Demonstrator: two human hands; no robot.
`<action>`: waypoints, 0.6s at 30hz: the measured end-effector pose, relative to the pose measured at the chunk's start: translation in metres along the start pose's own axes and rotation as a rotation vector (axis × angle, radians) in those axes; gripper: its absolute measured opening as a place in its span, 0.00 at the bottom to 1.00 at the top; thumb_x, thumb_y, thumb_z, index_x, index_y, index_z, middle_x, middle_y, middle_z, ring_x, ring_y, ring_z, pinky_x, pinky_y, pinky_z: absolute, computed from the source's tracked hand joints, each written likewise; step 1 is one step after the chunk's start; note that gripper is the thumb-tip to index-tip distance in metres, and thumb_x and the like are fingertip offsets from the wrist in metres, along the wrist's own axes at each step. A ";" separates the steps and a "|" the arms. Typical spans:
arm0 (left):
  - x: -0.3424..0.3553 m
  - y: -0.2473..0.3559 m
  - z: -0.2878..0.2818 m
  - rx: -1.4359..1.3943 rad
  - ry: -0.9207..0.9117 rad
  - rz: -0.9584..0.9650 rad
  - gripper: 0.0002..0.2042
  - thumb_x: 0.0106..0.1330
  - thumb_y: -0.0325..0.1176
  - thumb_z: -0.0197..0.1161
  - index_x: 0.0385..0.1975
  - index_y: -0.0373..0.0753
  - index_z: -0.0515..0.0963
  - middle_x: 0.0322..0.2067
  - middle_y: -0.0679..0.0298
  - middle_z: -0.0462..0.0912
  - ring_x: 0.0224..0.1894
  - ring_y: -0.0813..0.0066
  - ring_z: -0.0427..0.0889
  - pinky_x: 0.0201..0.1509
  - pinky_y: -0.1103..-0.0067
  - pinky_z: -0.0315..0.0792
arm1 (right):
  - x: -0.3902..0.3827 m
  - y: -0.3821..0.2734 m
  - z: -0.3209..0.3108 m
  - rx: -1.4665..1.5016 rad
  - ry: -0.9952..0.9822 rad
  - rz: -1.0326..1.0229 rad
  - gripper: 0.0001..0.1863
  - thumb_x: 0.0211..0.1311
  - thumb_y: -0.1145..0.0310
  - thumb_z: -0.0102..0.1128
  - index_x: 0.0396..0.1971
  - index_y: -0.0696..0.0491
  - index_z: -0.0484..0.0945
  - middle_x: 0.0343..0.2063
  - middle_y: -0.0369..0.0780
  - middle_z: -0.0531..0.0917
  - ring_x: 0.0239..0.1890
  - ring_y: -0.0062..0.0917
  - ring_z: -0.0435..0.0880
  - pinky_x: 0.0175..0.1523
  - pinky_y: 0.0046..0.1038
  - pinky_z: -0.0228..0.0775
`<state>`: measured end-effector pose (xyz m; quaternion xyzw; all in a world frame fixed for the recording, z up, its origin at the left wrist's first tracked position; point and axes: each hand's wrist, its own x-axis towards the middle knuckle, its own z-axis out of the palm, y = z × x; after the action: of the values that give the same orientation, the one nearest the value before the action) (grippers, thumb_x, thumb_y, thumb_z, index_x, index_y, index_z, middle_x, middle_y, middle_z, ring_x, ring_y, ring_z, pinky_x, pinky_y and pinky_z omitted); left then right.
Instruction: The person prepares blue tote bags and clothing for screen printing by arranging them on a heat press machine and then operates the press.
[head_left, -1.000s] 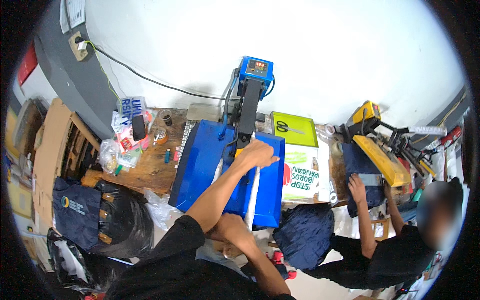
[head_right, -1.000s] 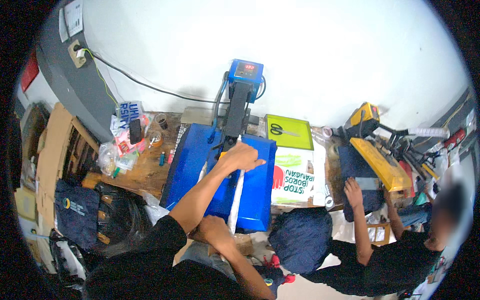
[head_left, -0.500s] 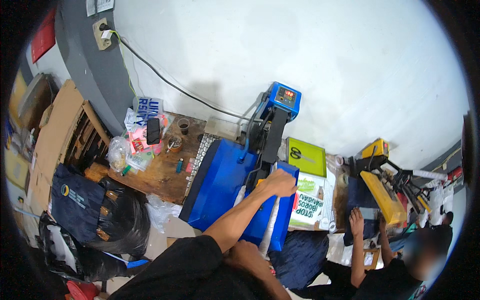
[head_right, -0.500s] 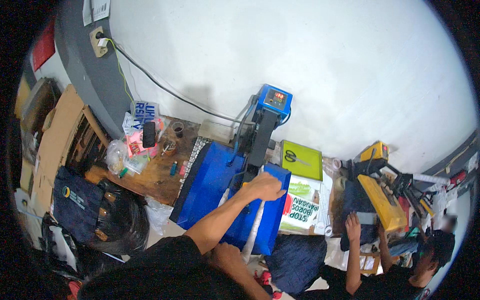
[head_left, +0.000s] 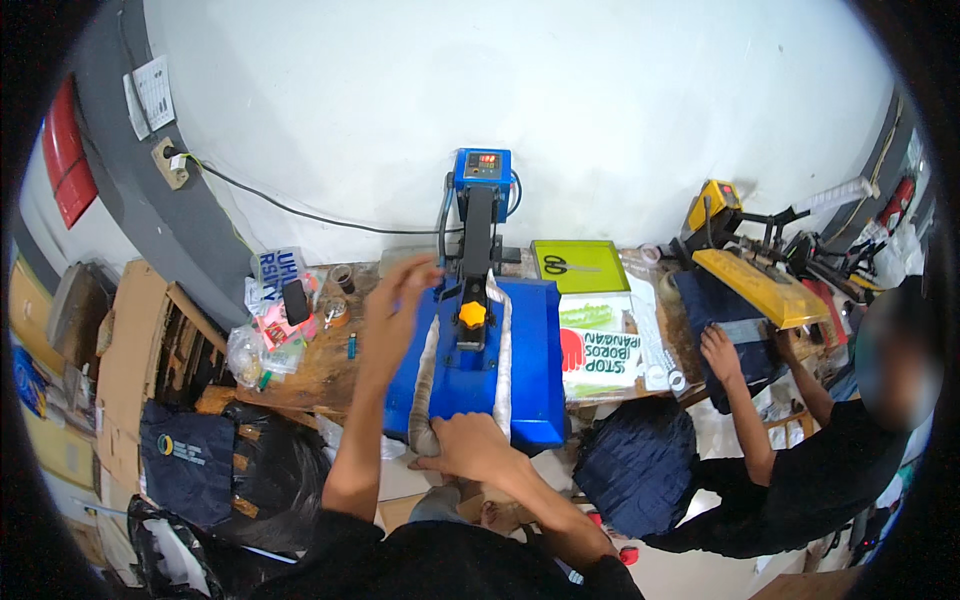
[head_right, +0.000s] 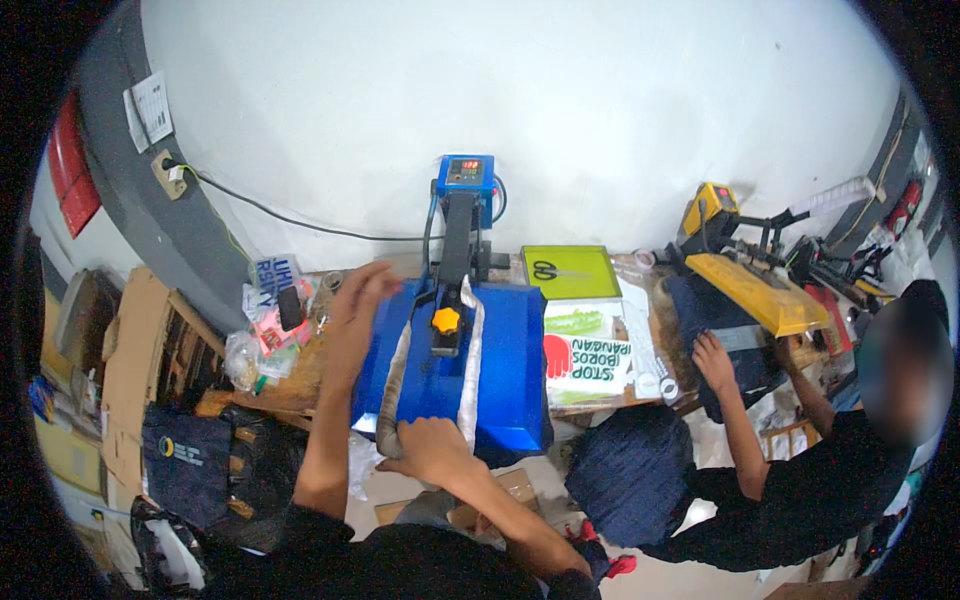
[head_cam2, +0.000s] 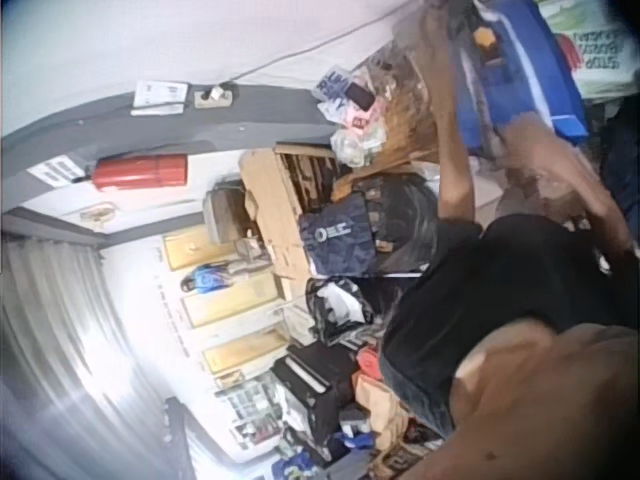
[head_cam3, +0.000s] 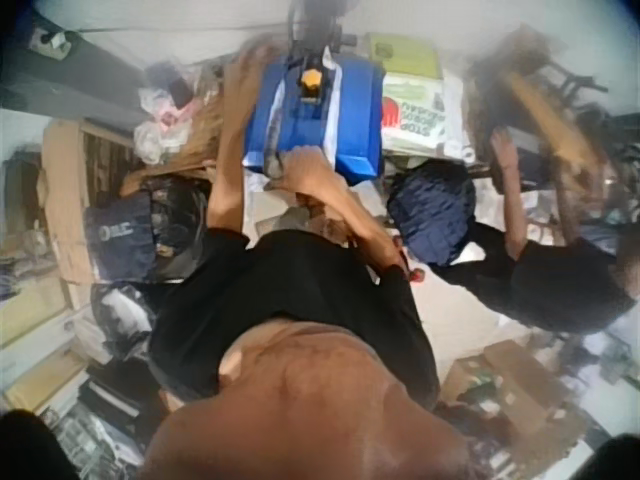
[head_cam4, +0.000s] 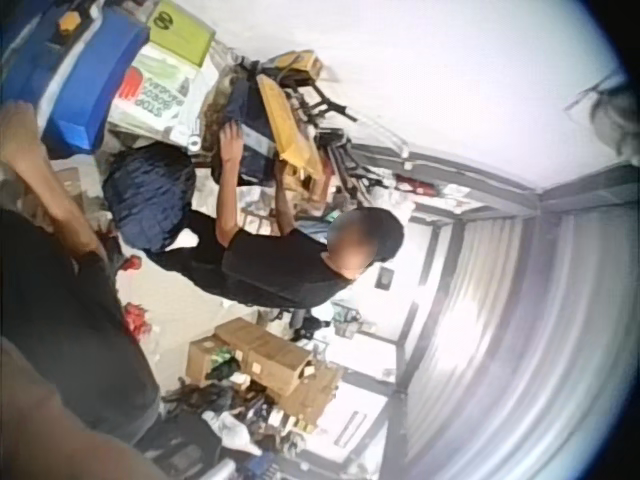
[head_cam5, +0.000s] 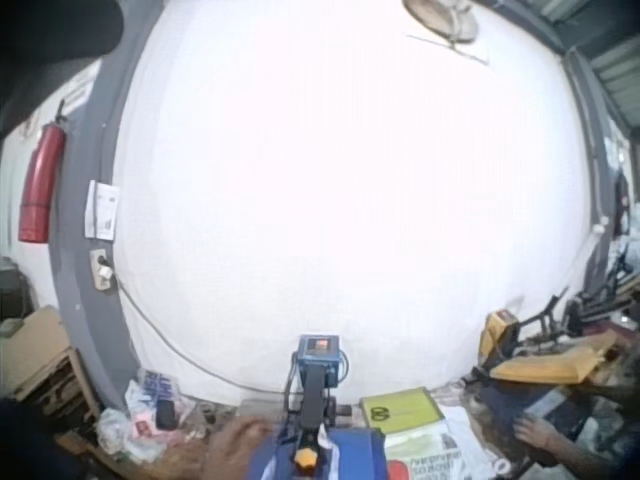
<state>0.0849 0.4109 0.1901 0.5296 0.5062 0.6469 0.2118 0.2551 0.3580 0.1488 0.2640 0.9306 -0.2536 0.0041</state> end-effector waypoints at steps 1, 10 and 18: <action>-0.024 0.002 -0.016 0.045 0.108 -0.011 0.13 0.73 0.33 0.50 0.51 0.33 0.74 0.40 0.60 0.82 0.45 0.74 0.80 0.50 0.78 0.72 | 0.000 0.002 0.004 -0.014 0.033 -0.031 0.36 0.47 0.37 0.64 0.32 0.62 0.79 0.26 0.51 0.83 0.32 0.44 0.84 0.38 0.41 0.75; -0.221 0.020 -0.182 0.302 0.422 -0.342 0.14 0.73 0.33 0.50 0.52 0.33 0.72 0.39 0.60 0.81 0.39 0.75 0.81 0.45 0.79 0.74 | 0.002 -0.003 -0.001 0.062 -0.003 -0.078 0.37 0.46 0.33 0.61 0.31 0.60 0.80 0.27 0.52 0.82 0.35 0.47 0.82 0.41 0.43 0.72; -0.327 -0.017 -0.260 -0.097 0.743 -0.642 0.13 0.71 0.39 0.54 0.48 0.37 0.74 0.37 0.62 0.82 0.37 0.76 0.81 0.42 0.79 0.74 | -0.006 -0.066 -0.100 -0.118 0.083 0.032 0.35 0.48 0.34 0.60 0.27 0.58 0.79 0.16 0.48 0.80 0.24 0.43 0.83 0.31 0.41 0.73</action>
<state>-0.0389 0.0411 0.0403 0.0699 0.6545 0.7168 0.2299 0.2407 0.3542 0.2681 0.2885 0.9389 -0.1871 -0.0150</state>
